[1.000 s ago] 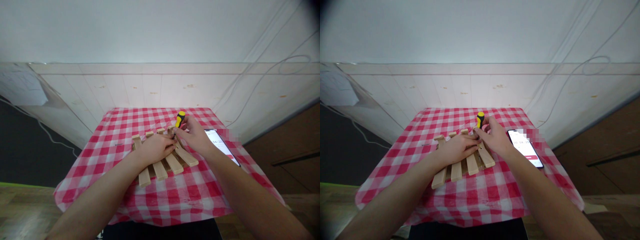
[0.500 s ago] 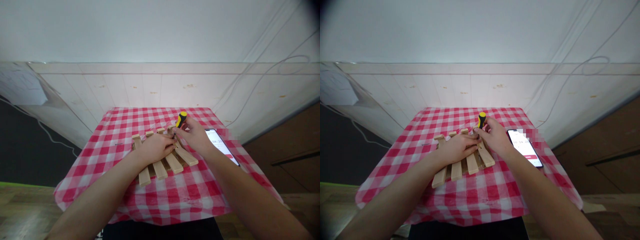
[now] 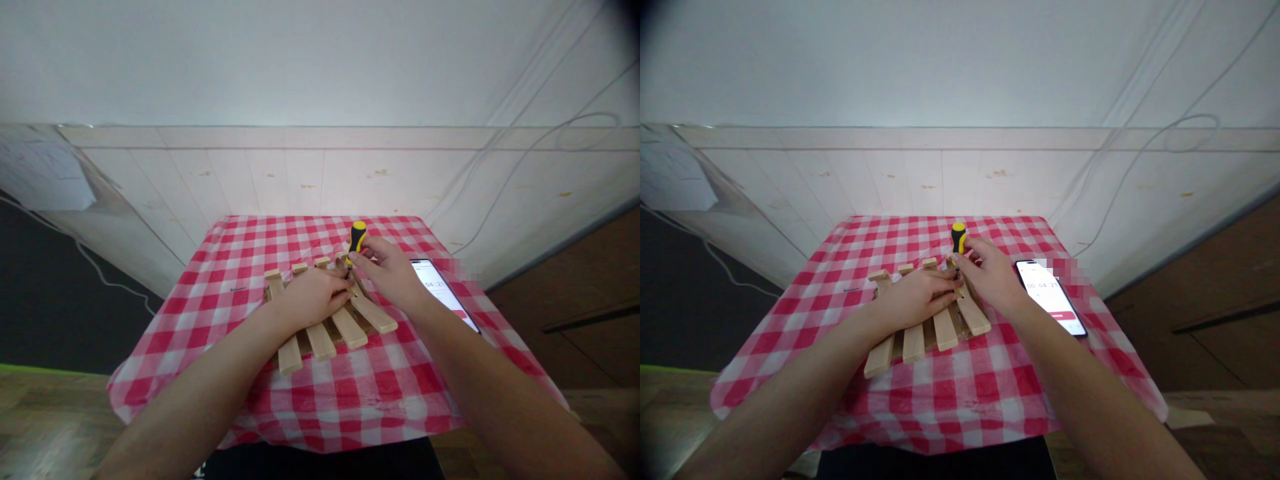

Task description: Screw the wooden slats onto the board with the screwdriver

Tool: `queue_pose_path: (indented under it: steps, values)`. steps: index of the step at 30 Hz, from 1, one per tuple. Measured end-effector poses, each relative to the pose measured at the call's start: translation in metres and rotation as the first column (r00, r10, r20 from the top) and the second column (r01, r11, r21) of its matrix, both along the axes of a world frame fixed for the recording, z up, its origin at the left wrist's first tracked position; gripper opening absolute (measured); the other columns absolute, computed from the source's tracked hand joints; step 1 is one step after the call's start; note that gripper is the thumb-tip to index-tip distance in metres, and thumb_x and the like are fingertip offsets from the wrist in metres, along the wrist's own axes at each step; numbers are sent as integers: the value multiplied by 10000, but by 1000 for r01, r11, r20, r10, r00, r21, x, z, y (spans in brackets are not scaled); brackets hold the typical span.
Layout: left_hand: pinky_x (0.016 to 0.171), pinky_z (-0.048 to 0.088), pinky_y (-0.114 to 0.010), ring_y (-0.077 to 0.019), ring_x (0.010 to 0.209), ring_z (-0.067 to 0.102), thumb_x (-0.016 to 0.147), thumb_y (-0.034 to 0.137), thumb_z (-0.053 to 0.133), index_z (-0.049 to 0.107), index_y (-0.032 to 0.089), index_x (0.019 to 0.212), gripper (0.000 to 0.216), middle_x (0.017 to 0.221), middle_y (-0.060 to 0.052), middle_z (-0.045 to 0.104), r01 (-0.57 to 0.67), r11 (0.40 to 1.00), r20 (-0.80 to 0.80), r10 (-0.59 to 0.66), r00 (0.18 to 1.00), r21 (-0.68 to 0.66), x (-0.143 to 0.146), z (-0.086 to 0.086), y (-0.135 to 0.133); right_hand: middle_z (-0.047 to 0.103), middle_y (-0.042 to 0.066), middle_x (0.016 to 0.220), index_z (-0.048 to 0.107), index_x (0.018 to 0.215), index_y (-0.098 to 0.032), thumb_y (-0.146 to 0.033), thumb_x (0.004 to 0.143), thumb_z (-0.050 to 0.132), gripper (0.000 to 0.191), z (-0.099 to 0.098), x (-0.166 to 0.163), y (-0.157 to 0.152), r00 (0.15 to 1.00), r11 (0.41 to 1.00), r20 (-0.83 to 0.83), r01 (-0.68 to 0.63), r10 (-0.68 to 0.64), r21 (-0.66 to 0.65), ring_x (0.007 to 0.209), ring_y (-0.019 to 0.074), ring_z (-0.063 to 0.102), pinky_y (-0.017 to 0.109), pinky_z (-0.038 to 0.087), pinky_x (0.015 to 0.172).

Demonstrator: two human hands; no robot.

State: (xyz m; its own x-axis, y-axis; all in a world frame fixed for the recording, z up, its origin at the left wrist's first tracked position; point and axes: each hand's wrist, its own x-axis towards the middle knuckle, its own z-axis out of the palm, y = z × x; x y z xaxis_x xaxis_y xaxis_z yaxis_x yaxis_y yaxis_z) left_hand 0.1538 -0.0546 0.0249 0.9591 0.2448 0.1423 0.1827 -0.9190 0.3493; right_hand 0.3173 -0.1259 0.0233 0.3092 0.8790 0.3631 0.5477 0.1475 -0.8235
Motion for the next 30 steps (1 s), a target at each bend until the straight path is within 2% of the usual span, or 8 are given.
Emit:
queue_pose_path:
  steps: [3,6,11,14,19,22,25,30]
  values:
    - [855,517,-322,-199,960,669,955,259,498,699,185,1047,233,1087,-70,699,-1,1000,1,1,1000,-4,0,0,1,616,14,787,579,843,-210,-453,783,668,265,-1,1,0,996,996,25,83,-84,17,713,170,565,335,447,651]
    - [848,519,-330,-208,961,671,955,255,495,701,173,1042,238,1099,-77,694,6,1000,2,-6,1000,-6,0,-1,1,646,27,818,572,871,-212,-461,772,682,289,-6,3,2,994,994,5,110,-110,18,744,188,596,351,467,669]
    - [834,519,-331,-209,943,673,955,260,493,703,180,1044,241,1074,-75,704,-18,1000,-24,18,1000,-9,0,2,0,704,35,882,640,919,-226,-404,804,636,211,-7,4,3,995,999,-96,8,-12,-42,781,204,651,361,494,692]
    - [838,518,-322,-201,940,672,952,260,500,703,190,1036,230,1065,-67,708,-16,1000,-23,15,1000,-11,0,2,0,705,36,879,653,899,-223,-369,811,611,176,-4,4,2,993,998,-115,-3,-4,-63,784,199,649,362,490,702]
    - [886,511,-327,-199,974,668,961,268,489,701,185,1038,240,1087,-64,704,-1,1000,-3,1,1000,3,1,-3,2,625,8,764,565,839,-228,-446,707,726,302,-4,1,3,990,991,-51,130,-132,-42,680,175,567,341,453,619]
    - [888,514,-341,-211,994,667,961,272,487,694,178,1067,251,1115,-69,701,1,1000,-9,-1,1000,10,1,-3,2,595,-8,723,553,833,-229,-424,708,731,293,-4,-2,2,985,985,3,173,-173,-27,642,164,540,328,434,593]
    - [875,519,-341,-216,1007,667,962,276,485,689,182,1088,257,1137,-73,699,-9,1000,-19,9,1000,2,1,-2,1,643,16,775,605,875,-222,-429,745,694,260,-3,-2,1,992,991,8,128,-128,-31,677,179,579,338,447,619]
    - [882,515,-342,-215,1011,664,961,262,485,688,182,1080,248,1123,-70,701,-8,1000,-20,8,1000,5,1,-1,1,696,47,954,631,1058,-242,-405,825,611,285,-5,3,2,994,999,-104,26,-28,-20,785,203,638,371,486,702]
